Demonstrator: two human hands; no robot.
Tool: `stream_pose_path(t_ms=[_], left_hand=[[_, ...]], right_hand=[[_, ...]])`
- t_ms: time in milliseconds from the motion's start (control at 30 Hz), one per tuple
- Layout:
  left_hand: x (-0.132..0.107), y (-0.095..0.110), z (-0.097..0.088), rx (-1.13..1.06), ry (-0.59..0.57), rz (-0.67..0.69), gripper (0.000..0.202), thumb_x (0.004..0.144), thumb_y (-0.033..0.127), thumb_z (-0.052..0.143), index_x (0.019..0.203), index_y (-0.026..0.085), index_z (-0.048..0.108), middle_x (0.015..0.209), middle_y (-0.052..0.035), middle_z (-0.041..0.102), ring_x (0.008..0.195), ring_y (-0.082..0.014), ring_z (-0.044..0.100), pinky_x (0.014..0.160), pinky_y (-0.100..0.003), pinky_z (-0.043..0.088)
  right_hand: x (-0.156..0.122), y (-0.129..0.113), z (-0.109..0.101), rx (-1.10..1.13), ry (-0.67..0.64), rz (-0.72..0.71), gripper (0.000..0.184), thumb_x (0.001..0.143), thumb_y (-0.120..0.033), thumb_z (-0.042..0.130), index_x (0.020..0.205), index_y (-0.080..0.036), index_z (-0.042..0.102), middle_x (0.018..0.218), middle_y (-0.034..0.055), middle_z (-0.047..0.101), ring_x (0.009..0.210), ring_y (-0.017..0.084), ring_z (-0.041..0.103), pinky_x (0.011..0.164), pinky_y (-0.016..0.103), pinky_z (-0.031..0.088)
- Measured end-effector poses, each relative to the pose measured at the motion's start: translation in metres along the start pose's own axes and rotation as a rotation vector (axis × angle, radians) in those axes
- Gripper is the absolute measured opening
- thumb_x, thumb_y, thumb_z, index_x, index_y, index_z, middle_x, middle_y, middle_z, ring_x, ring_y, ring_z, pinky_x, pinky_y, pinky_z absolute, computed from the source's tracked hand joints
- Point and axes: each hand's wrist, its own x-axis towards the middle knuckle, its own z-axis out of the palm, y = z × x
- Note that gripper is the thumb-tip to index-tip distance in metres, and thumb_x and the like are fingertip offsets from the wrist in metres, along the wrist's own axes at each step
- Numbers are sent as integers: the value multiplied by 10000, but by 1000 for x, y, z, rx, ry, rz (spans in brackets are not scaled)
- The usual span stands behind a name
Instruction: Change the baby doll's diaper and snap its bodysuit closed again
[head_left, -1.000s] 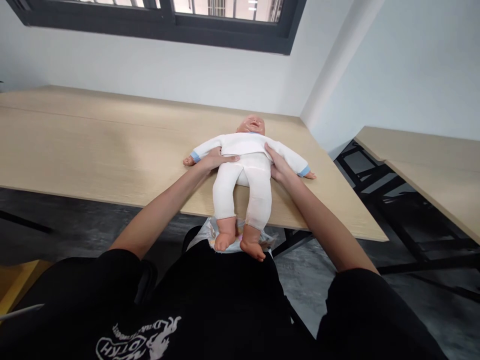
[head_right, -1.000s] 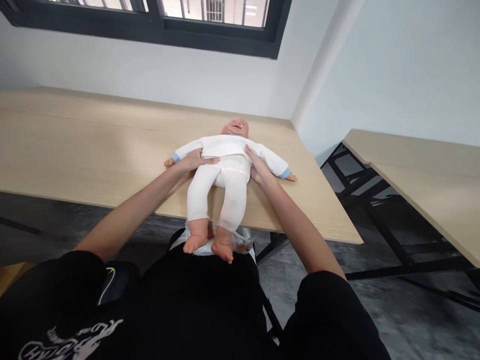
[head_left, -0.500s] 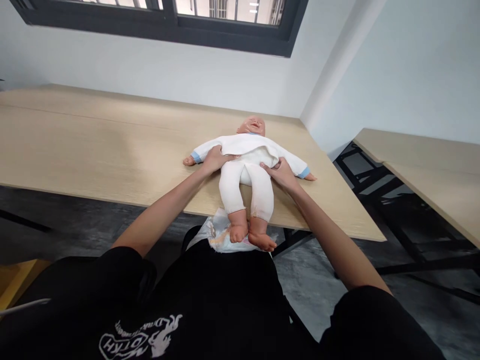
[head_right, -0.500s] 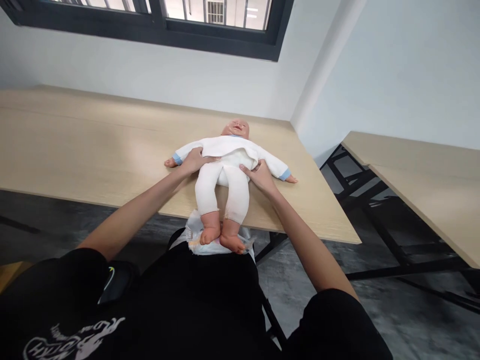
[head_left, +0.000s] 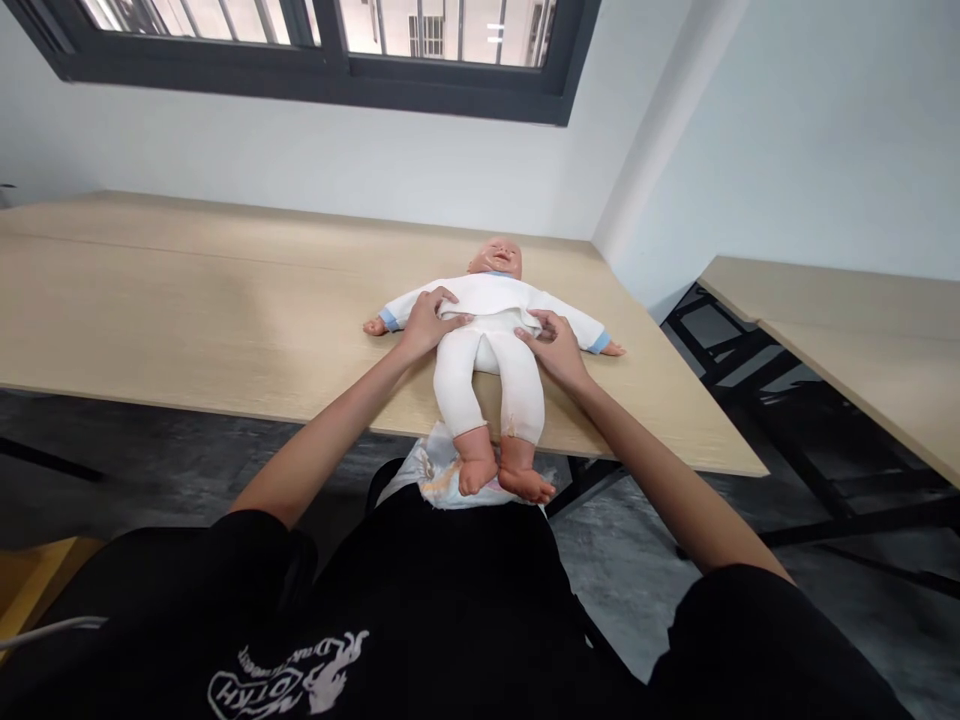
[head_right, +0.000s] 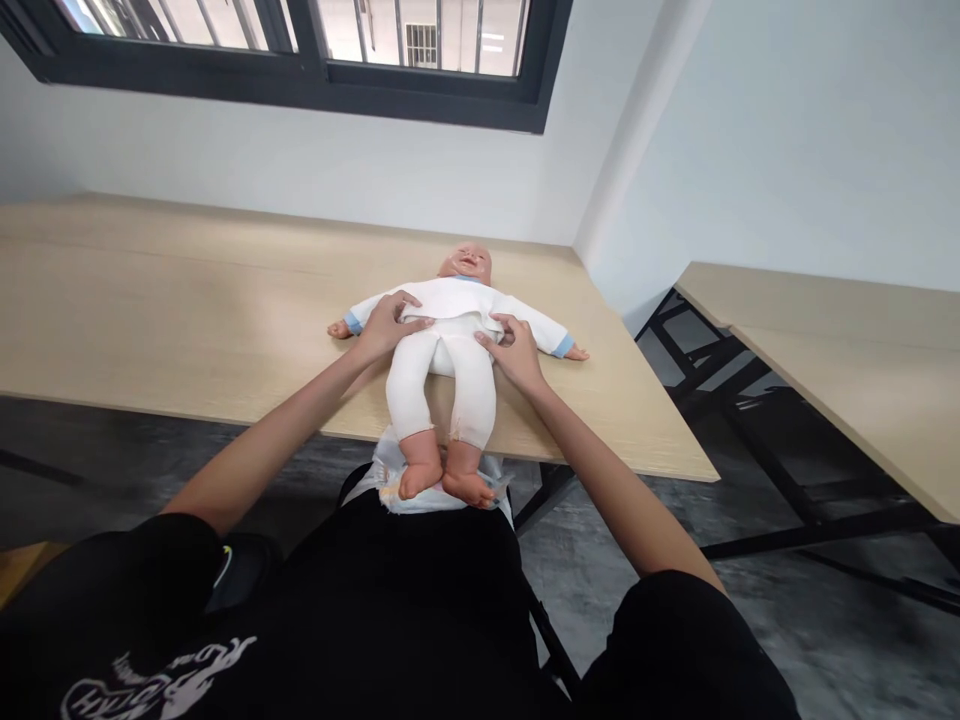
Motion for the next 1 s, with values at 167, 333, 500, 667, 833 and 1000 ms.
stream_pose_path(t_ms=[167, 333, 500, 667, 833, 1000], left_hand=[[2, 4, -1, 84, -90, 32, 209, 747, 221, 696, 774, 206, 490, 856, -8, 526, 937, -222, 508, 911, -319, 416], [5, 2, 1, 91, -127, 68, 229, 741, 164, 643, 710, 215, 421, 789, -2, 500, 891, -215, 513, 919, -328, 413], [6, 0, 3, 67, -126, 42, 262, 717, 161, 621, 684, 222, 368, 739, 14, 453, 816, -196, 475, 848, -307, 401], [-1, 9, -9, -30, -123, -79, 305, 741, 286, 706, 688, 217, 414, 692, 36, 426, 696, -153, 423, 719, -273, 383], [-55, 38, -32, 6, 42, -106, 215, 794, 352, 693, 805, 204, 537, 905, -23, 623, 829, -173, 560, 738, -271, 437], [-137, 74, -67, 10, -103, -139, 349, 917, 522, 573, 745, 223, 520, 683, 8, 510, 665, -156, 497, 615, -268, 400]], right_hand=[[1, -1, 4, -4, -13, 15, 482, 721, -625, 705, 905, -193, 596, 832, 25, 544, 793, 192, 502, 782, 344, 429], [1, -7, 5, -51, -78, -6, 426, 761, -619, 640, 789, -220, 494, 723, -4, 477, 714, 173, 425, 689, 311, 357], [-2, -13, 4, -86, -46, -38, 365, 782, -539, 634, 776, -227, 445, 679, -22, 437, 677, 163, 398, 649, 301, 330], [-3, -16, -4, -77, -61, 10, 393, 787, -560, 690, 814, -214, 506, 721, -9, 511, 699, 167, 471, 675, 315, 389], [-56, -39, -38, 18, 28, 22, 433, 782, -562, 770, 973, -219, 587, 1080, 88, 664, 1007, 250, 632, 933, 413, 520], [-166, -63, -81, -82, 106, 75, 302, 933, -551, 648, 837, -268, 607, 767, 45, 647, 680, 218, 614, 665, 370, 522]])
